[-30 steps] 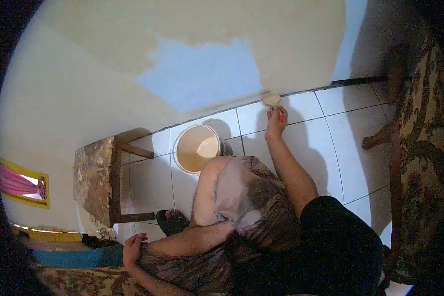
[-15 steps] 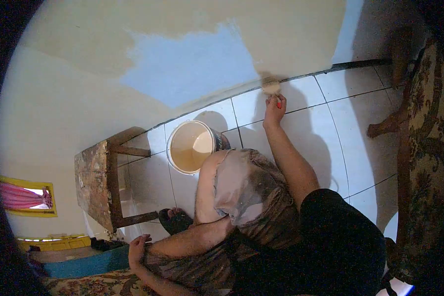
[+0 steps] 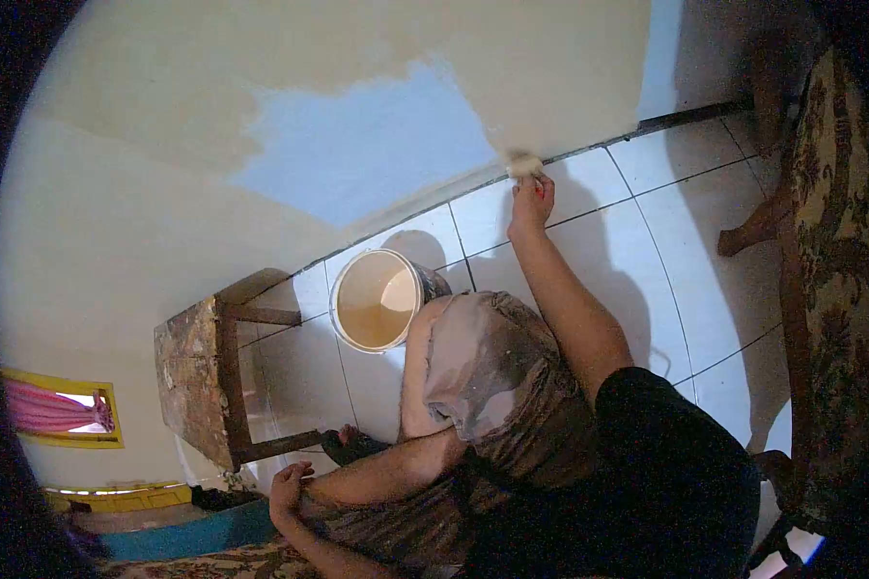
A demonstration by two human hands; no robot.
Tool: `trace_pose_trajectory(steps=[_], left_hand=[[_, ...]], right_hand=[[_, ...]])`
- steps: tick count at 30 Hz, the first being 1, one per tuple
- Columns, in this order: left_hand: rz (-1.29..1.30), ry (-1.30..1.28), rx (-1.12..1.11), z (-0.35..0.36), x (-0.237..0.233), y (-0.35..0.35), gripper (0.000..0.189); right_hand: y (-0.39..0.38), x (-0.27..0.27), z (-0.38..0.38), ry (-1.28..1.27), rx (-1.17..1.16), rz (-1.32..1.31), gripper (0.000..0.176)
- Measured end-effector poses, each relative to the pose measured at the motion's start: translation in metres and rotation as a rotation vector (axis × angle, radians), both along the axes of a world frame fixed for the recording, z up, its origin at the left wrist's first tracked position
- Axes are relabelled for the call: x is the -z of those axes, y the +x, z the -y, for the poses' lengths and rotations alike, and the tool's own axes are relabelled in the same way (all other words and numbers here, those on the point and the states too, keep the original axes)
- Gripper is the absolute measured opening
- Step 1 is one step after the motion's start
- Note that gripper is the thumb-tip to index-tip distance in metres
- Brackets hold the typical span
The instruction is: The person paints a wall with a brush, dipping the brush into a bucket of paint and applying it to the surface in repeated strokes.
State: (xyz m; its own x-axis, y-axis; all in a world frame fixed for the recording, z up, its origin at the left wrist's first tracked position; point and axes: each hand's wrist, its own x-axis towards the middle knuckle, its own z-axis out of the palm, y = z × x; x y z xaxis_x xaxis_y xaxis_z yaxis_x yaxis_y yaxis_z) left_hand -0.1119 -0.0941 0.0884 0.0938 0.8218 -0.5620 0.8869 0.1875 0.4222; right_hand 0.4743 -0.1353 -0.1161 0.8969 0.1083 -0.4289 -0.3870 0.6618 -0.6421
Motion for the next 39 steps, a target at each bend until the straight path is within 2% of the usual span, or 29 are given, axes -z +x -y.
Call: trace_pose_trajectory(steps=[3,7,9,12,13,15,17,18,20,22,24,26,28,30,31,33,35,36,37,39], left_hand=[[-0.090,0.050,0.118,0.009,-0.007,0.009,0.037],[-0.091,0.058,0.109,-0.002,0.014,-0.023,0.039],[-0.012,0.068,0.164,-0.006,0.018,-0.031,0.038],[-0.004,0.029,0.096,-0.011,0.027,-0.038,0.039],[-0.003,0.002,0.068,-0.011,0.030,-0.040,0.039],[0.023,0.006,0.065,-0.016,0.037,-0.042,0.039],[0.038,0.013,0.034,-0.013,0.036,-0.045,0.039],[0.061,-0.008,0.001,-0.012,0.036,-0.043,0.039],[0.090,-0.018,-0.038,-0.014,0.035,-0.045,0.039],[0.023,0.047,0.125,-0.015,0.037,-0.046,0.039],[0.043,0.030,0.055,-0.008,0.028,-0.033,0.039],[0.057,0.003,-0.015,-0.007,0.031,-0.034,0.039],[0.170,-0.018,-0.042,-0.016,0.047,-0.057,0.039],[0.097,-0.015,-0.031,-0.013,0.043,-0.048,0.039],[0.029,-0.005,-0.020,-0.012,0.040,-0.044,0.038],[0.021,0.013,0.009,-0.012,0.037,-0.043,0.038],[0.015,0.033,0.032,-0.013,0.043,-0.051,0.038],[0.063,0.010,-0.040,-0.017,0.052,-0.059,0.039],[0.115,-0.012,-0.110,-0.021,0.059,-0.068,0.039],[0.112,0.028,-0.061,-0.022,0.064,-0.076,0.040]], right_hand=[[0.010,-0.023,-0.016,0.090,0.031,0.125,0.030],[-0.006,-0.097,-0.011,0.190,0.057,0.186,0.029],[-0.021,-0.119,0.002,0.371,0.103,0.305,0.029],[-0.027,-0.120,0.008,0.392,0.120,0.316,0.029],[-0.026,-0.099,0.005,0.391,0.120,0.323,0.029],[-0.016,-0.018,-0.015,0.298,0.156,0.345,0.028],[-0.009,0.040,-0.016,-0.014,0.105,0.422,0.028],[-0.013,0.037,-0.009,-0.001,0.101,0.429,0.028],[-0.024,0.027,0.004,-0.033,0.099,0.206,0.020],[-0.022,0.020,0.005,-0.052,0.055,0.160,0.022],[-0.016,0.007,0.000,-0.079,0.013,0.114,0.025],[-0.007,-0.031,-0.017,0.225,0.035,0.090,0.026],[-0.010,-0.091,-0.018,0.347,0.042,0.156,0.035],[-0.016,-0.137,-0.010,0.464,0.033,0.293,0.035],[-0.019,-0.151,-0.001,0.456,0.034,0.292,0.035],[-0.023,-0.171,0.007,0.602,0.038,0.510,0.033],[-0.024,-0.166,0.004,0.566,0.038,0.517,0.033],[-0.023,-0.161,0.003,0.529,0.046,0.525,0.033],[-0.021,-0.146,0.000,0.534,0.043,0.535,0.033],[-0.015,-0.094,-0.012,0.343,0.102,0.407,0.028]])
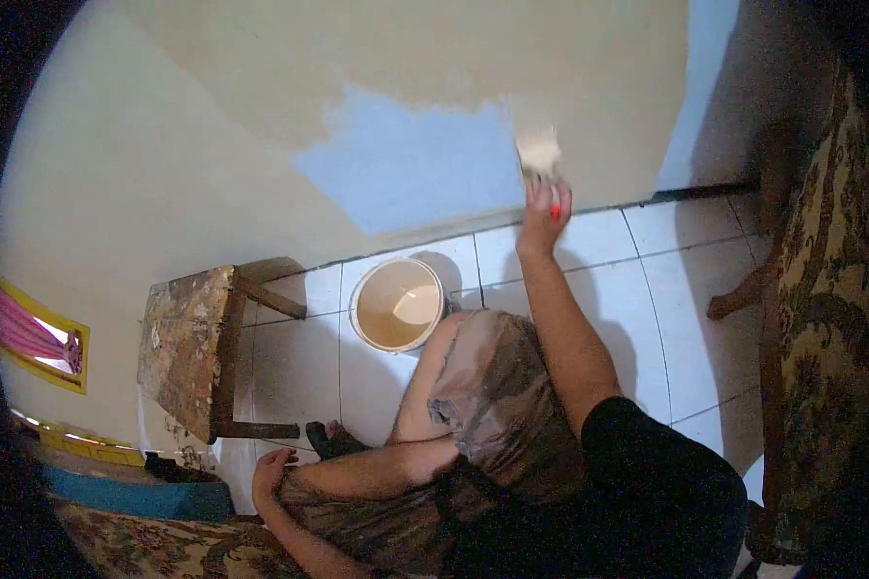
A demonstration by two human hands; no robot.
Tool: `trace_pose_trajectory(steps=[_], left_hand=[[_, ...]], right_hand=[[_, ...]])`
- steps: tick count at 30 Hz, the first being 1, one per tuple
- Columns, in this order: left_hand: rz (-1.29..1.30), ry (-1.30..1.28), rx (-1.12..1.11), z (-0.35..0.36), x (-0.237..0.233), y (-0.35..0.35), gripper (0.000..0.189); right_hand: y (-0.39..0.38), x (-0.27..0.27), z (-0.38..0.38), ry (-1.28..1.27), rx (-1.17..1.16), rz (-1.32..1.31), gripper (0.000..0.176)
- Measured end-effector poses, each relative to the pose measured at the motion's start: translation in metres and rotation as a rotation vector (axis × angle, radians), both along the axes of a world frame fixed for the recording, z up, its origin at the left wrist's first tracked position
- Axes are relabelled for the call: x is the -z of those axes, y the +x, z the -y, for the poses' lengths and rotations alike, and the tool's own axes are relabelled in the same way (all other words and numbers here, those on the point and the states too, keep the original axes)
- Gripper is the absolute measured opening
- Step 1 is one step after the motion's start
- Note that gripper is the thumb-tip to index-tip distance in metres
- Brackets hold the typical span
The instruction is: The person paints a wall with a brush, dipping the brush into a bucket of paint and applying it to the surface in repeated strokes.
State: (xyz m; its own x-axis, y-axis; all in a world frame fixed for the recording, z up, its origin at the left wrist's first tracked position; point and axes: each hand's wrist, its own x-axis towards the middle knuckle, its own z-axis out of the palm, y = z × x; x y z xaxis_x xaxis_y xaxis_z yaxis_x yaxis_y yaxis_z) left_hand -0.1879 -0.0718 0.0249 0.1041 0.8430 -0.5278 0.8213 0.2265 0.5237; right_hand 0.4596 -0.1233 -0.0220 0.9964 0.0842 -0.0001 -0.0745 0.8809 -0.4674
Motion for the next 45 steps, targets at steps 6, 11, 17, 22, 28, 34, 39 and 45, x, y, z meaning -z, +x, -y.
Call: trace_pose_trajectory(steps=[6,11,17,22,28,34,39,45], left_hand=[[-0.063,0.056,0.025,0.011,-0.016,0.021,0.043],[0.016,0.048,-0.003,0.010,-0.014,0.017,0.040],[0.076,0.091,0.019,0.022,-0.026,0.029,0.035],[0.213,0.079,-0.050,0.015,-0.005,0.007,0.036],[0.092,0.102,-0.112,0.031,-0.036,0.038,0.035],[0.214,0.105,-0.025,0.012,0.001,0.002,0.035],[0.216,0.073,-0.022,0.013,-0.002,0.001,0.037],[0.183,0.051,-0.007,0.014,-0.010,0.007,0.036]], right_hand=[[0.005,0.080,0.014,-0.163,-0.018,-0.124,0.021],[0.016,-0.032,0.004,-0.036,-0.048,-0.071,0.026],[-0.010,-0.179,0.015,0.026,0.013,0.210,0.029],[0.012,-0.099,0.005,-0.078,0.059,0.166,0.033],[0.003,0.029,0.039,-0.308,-0.035,-0.098,0.030],[0.014,-0.055,0.022,-0.267,0.021,-0.058,0.020],[0.021,-0.167,0.026,-0.037,-0.016,0.163,0.035],[0.030,-0.101,0.029,-0.126,0.066,0.264,0.030]])
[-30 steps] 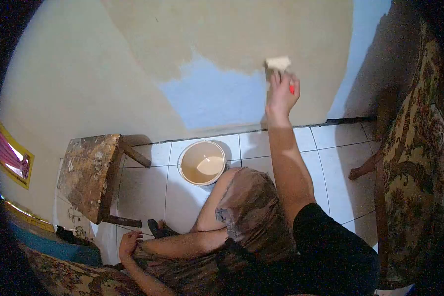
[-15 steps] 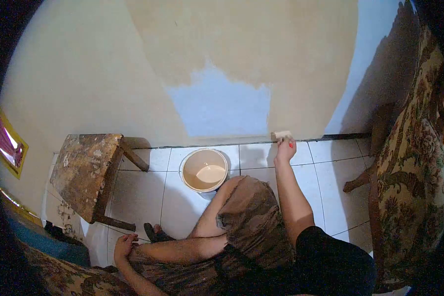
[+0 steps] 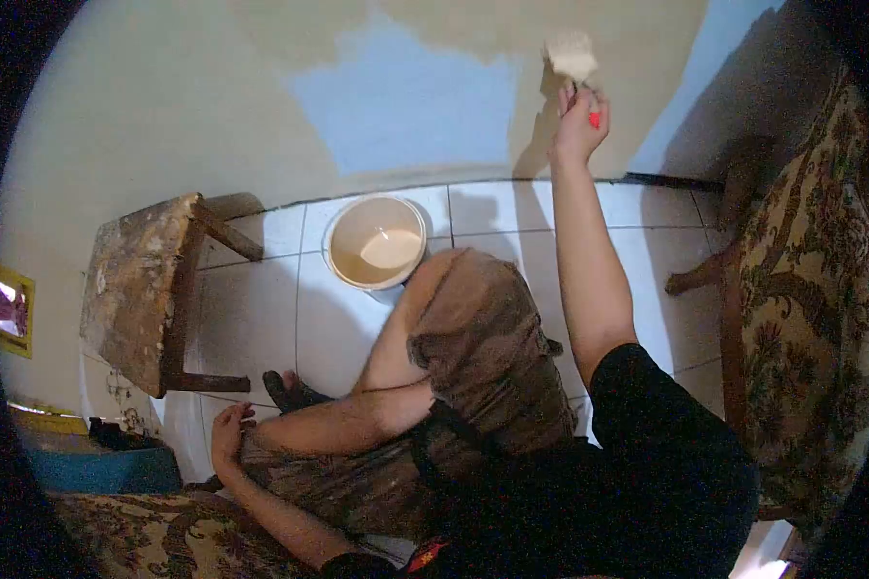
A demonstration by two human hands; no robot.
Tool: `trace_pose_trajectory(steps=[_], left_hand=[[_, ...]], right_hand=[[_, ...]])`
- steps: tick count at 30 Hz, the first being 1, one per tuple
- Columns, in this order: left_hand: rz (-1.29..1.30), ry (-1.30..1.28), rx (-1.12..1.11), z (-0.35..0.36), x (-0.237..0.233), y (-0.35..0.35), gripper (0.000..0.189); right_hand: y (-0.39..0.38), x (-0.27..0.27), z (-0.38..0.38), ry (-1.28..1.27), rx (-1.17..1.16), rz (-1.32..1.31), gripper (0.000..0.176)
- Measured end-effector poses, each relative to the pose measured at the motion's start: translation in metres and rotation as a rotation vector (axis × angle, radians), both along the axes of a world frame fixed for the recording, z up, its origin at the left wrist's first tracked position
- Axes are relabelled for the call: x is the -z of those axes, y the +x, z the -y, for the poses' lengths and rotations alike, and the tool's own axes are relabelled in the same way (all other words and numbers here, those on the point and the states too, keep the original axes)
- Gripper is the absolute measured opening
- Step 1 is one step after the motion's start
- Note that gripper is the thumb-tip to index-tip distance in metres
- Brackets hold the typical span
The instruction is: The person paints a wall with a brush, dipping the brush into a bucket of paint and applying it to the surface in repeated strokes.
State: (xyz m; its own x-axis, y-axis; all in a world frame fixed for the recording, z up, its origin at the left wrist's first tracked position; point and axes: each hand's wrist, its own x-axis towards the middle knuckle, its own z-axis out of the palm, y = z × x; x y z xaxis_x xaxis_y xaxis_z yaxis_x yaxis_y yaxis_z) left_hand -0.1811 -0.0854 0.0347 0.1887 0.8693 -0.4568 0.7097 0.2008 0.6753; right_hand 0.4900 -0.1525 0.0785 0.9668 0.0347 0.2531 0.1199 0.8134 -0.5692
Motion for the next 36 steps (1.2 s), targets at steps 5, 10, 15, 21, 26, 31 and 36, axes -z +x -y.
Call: trace_pose_trajectory(steps=[5,10,15,21,26,31,36], left_hand=[[0.038,0.008,-0.103,0.003,0.003,0.002,0.034],[-0.048,0.020,0.005,-0.001,0.000,0.008,0.035],[-0.004,-0.085,-0.122,-0.007,0.010,-0.002,0.033],[-0.078,-0.097,-0.107,-0.007,0.010,0.002,0.035],[-0.110,-0.039,-0.041,-0.017,0.031,-0.023,0.035],[-0.066,-0.051,-0.061,-0.009,0.019,-0.008,0.036],[-0.069,-0.036,-0.036,-0.012,0.023,-0.013,0.036]], right_hand=[[-0.009,0.147,0.030,-0.289,-0.036,-0.260,0.027],[-0.024,0.202,0.031,-0.401,-0.048,-0.434,0.020],[-0.015,0.215,0.009,-0.335,-0.103,-0.548,0.020],[-0.005,0.195,-0.001,-0.215,-0.148,-0.461,0.018],[-0.025,0.187,0.009,-0.260,-0.048,-0.630,0.013],[-0.001,0.213,-0.021,-0.197,-0.141,-0.580,0.012],[-0.011,0.148,-0.018,-0.087,-0.178,-0.547,0.017]])
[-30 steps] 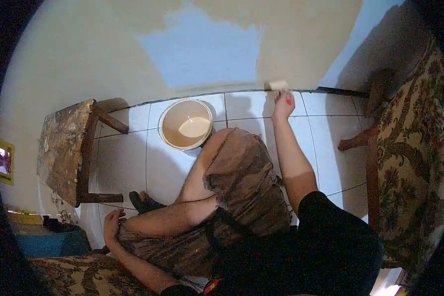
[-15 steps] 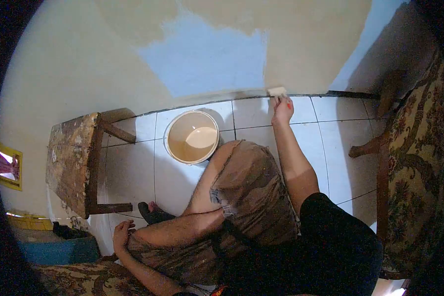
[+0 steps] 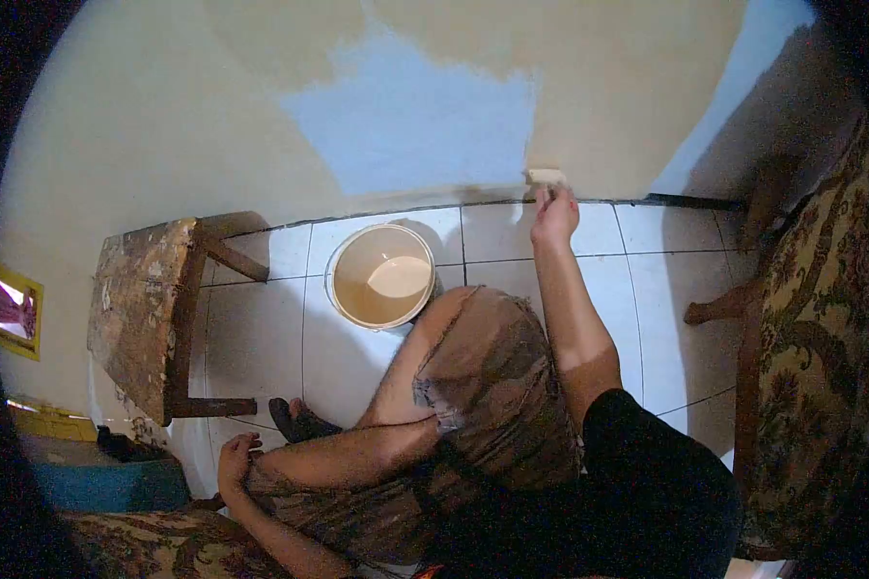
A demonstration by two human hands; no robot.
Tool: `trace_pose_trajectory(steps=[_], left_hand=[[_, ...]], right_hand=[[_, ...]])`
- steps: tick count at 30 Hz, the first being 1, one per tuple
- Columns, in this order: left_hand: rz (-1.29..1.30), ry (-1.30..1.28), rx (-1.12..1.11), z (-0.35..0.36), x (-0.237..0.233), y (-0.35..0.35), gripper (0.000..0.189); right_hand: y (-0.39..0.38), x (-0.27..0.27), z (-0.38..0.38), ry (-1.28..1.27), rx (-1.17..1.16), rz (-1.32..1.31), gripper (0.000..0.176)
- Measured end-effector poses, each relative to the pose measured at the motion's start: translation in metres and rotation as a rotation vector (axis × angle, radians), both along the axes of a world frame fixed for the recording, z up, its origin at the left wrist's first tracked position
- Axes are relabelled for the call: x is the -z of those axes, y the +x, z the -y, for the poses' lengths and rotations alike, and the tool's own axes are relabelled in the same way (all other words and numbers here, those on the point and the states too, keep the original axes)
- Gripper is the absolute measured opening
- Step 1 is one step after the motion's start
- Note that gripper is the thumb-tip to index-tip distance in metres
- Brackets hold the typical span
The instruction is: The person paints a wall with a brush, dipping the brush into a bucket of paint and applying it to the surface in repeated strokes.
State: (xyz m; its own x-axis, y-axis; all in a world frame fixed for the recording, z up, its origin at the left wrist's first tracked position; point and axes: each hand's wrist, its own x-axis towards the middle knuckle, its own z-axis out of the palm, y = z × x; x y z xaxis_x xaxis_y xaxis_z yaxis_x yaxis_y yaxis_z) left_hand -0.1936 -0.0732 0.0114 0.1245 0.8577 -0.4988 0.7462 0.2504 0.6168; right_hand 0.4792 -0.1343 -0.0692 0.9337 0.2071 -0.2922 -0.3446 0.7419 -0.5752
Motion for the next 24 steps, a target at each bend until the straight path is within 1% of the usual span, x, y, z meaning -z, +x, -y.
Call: trace_pose_trajectory(steps=[1,2,4,5,6,7,8,10,11,12,14,15,17,18,19,20,22,24], left_hand=[[0.022,-0.017,-0.031,0.000,0.000,0.002,0.036],[0.040,-0.038,-0.058,0.001,-0.001,0.002,0.036],[0.020,-0.040,-0.044,0.002,-0.004,0.005,0.036],[0.007,-0.030,-0.029,0.000,-0.006,0.009,0.036],[0.015,-0.031,-0.017,0.000,-0.008,0.012,0.036],[0.004,-0.024,-0.016,0.001,-0.011,0.013,0.036],[-0.004,-0.014,-0.020,0.002,-0.010,0.012,0.035],[0.073,0.000,-0.041,0.000,0.001,0.000,0.035],[0.134,0.003,-0.063,0.000,0.008,-0.009,0.035],[0.154,0.016,-0.072,-0.004,0.018,-0.021,0.035],[0.137,0.050,0.016,-0.012,0.035,-0.039,0.035],[0.156,0.070,0.009,-0.009,0.028,-0.030,0.035],[-0.047,0.015,-0.027,0.003,-0.003,0.007,0.037],[-0.034,0.029,-0.044,0.003,-0.009,0.015,0.037],[-0.132,0.049,0.078,0.005,-0.015,0.020,0.037],[-0.235,0.063,0.202,0.007,-0.021,0.027,0.038],[-0.318,-0.005,0.248,0.004,-0.041,0.055,0.039],[-0.343,0.009,0.297,0.008,-0.081,0.097,0.039]], right_hand=[[-0.007,-0.025,0.006,0.040,-0.007,0.046,0.019],[-0.011,-0.048,0.009,0.020,0.007,0.056,0.020],[-0.018,-0.096,0.016,0.121,0.033,0.203,0.023],[-0.020,-0.115,0.019,0.118,0.043,0.209,0.023],[-0.022,-0.133,0.021,0.145,0.043,0.277,0.026],[-0.022,-0.148,0.022,0.178,0.040,0.351,0.030],[-0.022,-0.159,0.023,0.187,0.044,0.367,0.030],[-0.029,-0.176,0.025,0.224,0.075,0.481,0.032],[-0.030,-0.173,0.022,0.239,0.067,0.498,0.032],[-0.026,-0.160,0.017,0.202,0.095,0.445,0.033],[-0.018,-0.123,0.014,0.097,0.124,0.390,0.035],[-0.016,-0.098,0.017,0.033,0.126,0.389,0.037],[-0.015,-0.047,0.030,-0.035,0.076,0.249,0.035],[-0.018,-0.030,0.038,-0.108,0.037,0.191,0.032],[-0.022,-0.013,0.048,-0.190,-0.002,0.129,0.028],[-0.025,0.009,0.059,-0.239,-0.024,0.142,0.025],[-0.030,0.025,0.072,-0.300,-0.059,0.147,0.023],[-0.040,0.028,0.088,-0.388,-0.166,0.140,0.019]])
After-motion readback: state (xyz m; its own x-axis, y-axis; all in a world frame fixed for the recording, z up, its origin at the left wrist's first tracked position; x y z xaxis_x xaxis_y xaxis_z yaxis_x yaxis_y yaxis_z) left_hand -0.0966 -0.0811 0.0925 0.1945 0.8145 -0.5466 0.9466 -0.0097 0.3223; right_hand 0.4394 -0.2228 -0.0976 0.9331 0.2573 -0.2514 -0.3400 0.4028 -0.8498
